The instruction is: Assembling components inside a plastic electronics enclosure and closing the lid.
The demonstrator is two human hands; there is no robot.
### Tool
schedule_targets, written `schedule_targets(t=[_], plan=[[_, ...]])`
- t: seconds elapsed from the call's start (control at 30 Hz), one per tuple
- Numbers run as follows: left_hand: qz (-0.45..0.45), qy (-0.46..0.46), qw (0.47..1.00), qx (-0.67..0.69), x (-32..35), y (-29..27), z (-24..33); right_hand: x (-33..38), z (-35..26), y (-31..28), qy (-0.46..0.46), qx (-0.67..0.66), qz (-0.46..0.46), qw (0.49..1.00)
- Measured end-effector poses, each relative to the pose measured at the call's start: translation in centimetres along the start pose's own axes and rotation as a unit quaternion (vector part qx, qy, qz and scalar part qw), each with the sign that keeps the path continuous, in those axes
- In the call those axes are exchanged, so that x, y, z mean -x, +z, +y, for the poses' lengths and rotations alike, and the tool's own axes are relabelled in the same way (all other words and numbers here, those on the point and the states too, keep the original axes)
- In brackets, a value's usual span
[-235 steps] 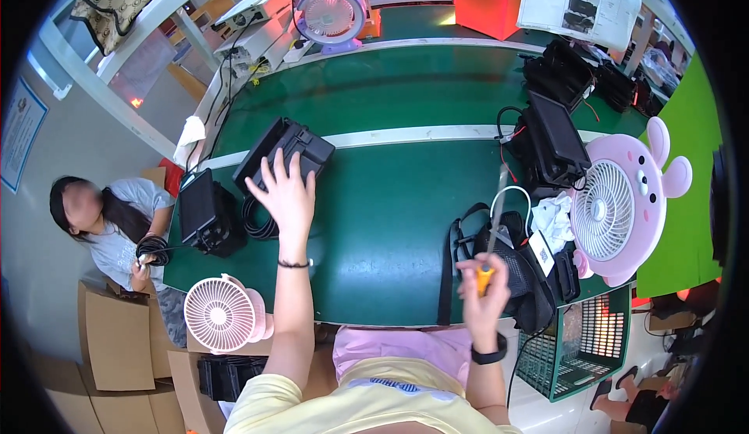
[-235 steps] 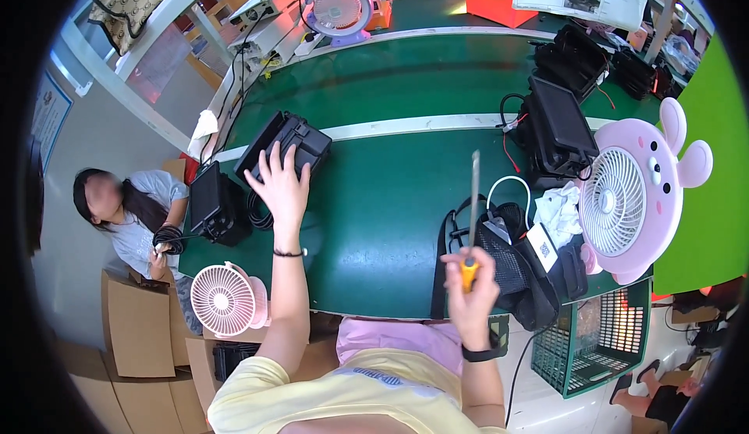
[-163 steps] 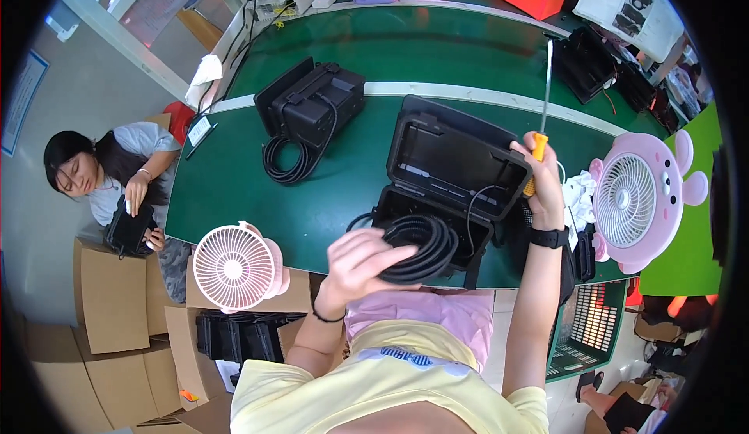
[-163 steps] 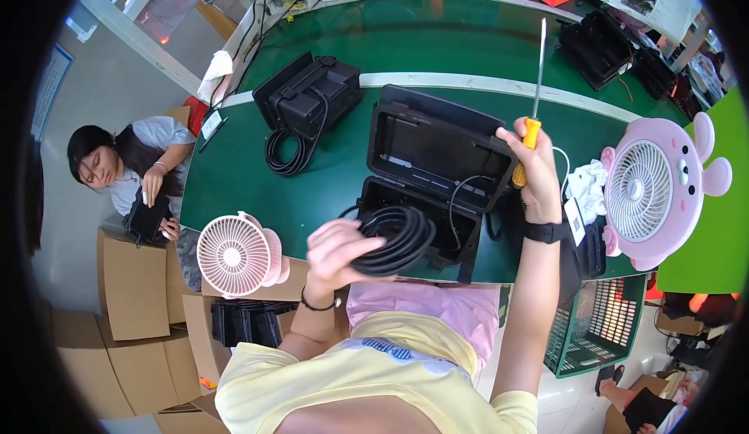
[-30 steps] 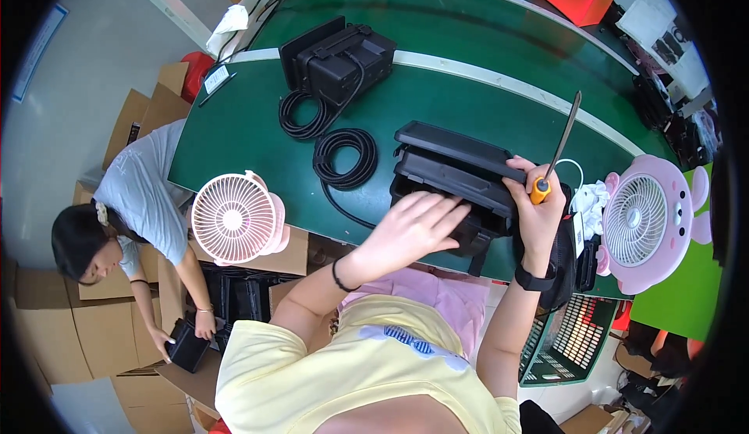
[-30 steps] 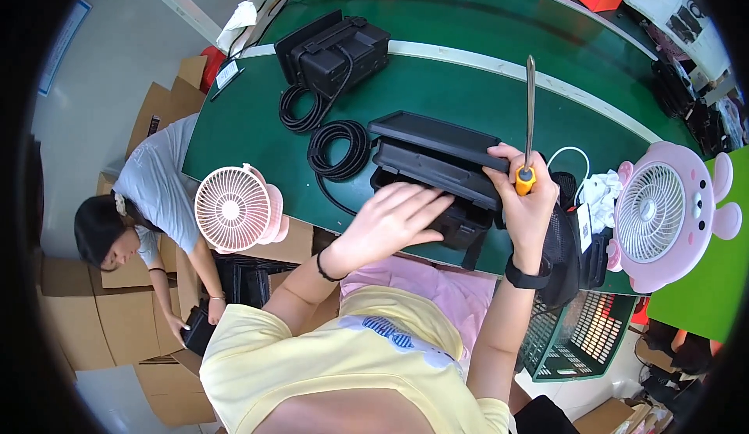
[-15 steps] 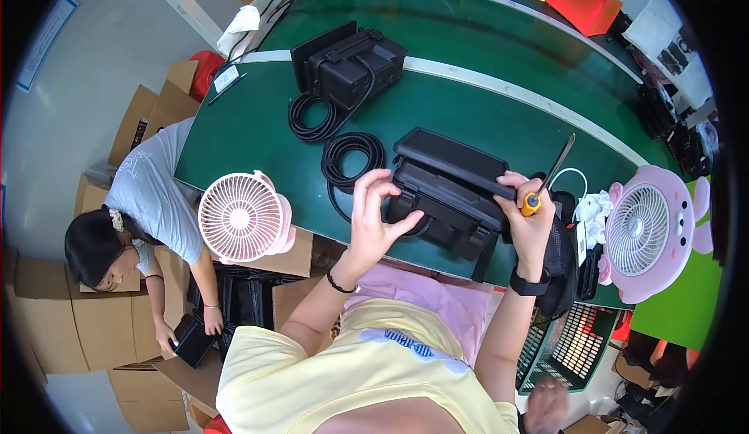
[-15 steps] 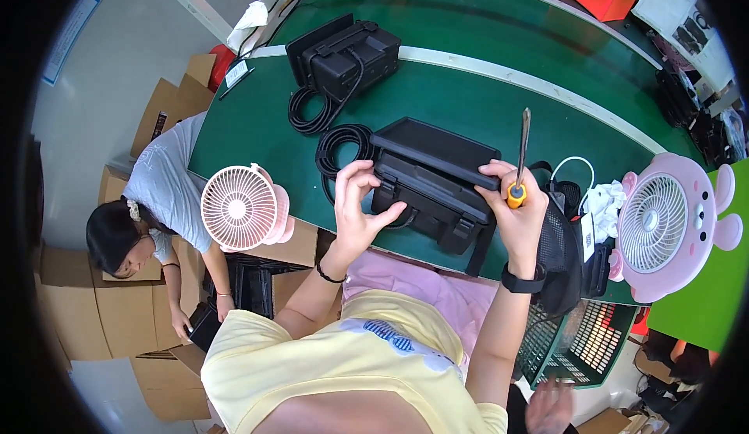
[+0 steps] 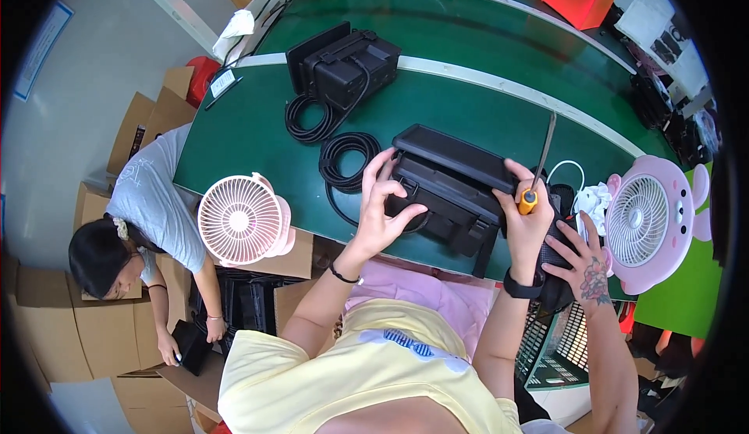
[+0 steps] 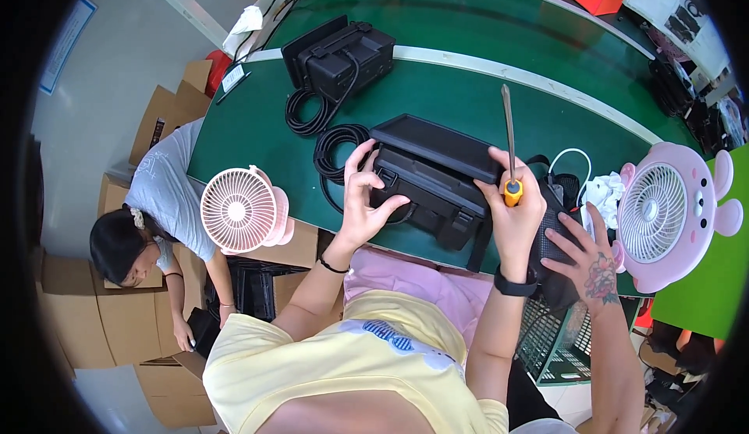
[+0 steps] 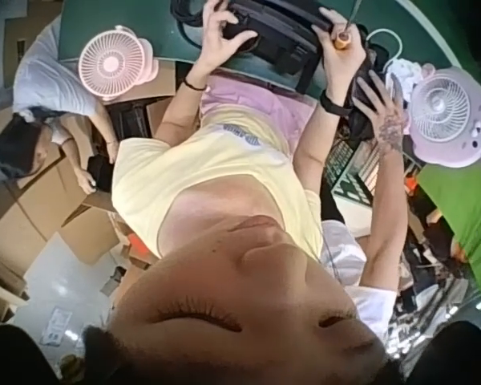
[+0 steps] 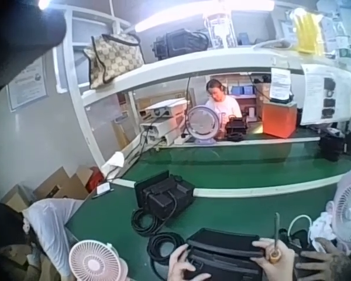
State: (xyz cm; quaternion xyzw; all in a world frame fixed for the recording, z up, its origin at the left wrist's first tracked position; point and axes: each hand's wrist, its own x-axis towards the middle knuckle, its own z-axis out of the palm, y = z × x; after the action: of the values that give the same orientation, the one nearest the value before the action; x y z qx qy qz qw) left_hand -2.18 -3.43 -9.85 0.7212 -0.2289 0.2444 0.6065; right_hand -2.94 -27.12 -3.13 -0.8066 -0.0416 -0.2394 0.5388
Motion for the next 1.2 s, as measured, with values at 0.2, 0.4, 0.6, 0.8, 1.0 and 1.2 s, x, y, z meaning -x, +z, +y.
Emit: schedule_targets(t=[0.2, 0.4, 0.6, 0.8, 1.0, 1.2], plan=[[0.026, -0.002, 0.997, -0.077, 0.4, 1.5, 0.9, 4.0, 1.1, -0.3, 0.045, -0.058, 0.135, 0.988], [0.06, -0.024, 0.996, -0.057, 0.1, 2.4, 1.7, 6.8, -0.1, 0.4, 0.131, -0.051, 0.075, 0.987], [0.052, -0.039, 0.996, -0.059, 0.7, 2.1, 1.9, 6.9, -0.7, 1.0, 0.149, -0.128, 0.034, 0.98], [0.047, -0.039, 0.997, -0.051, 0.9, 2.2, 1.9, 5.4, -0.6, 2.0, 0.059, -0.173, 0.143, 0.973], [0.051, -0.042, 0.996, -0.052, 1.0, 2.2, 1.7, 4.0, -0.9, 1.2, 0.056, -0.104, 0.083, 0.989], [0.061, -0.053, 0.996, -0.038, 1.1, 2.7, 1.7, 4.8, 0.3, 1.9, 0.082, -0.155, 0.091, 0.98]])
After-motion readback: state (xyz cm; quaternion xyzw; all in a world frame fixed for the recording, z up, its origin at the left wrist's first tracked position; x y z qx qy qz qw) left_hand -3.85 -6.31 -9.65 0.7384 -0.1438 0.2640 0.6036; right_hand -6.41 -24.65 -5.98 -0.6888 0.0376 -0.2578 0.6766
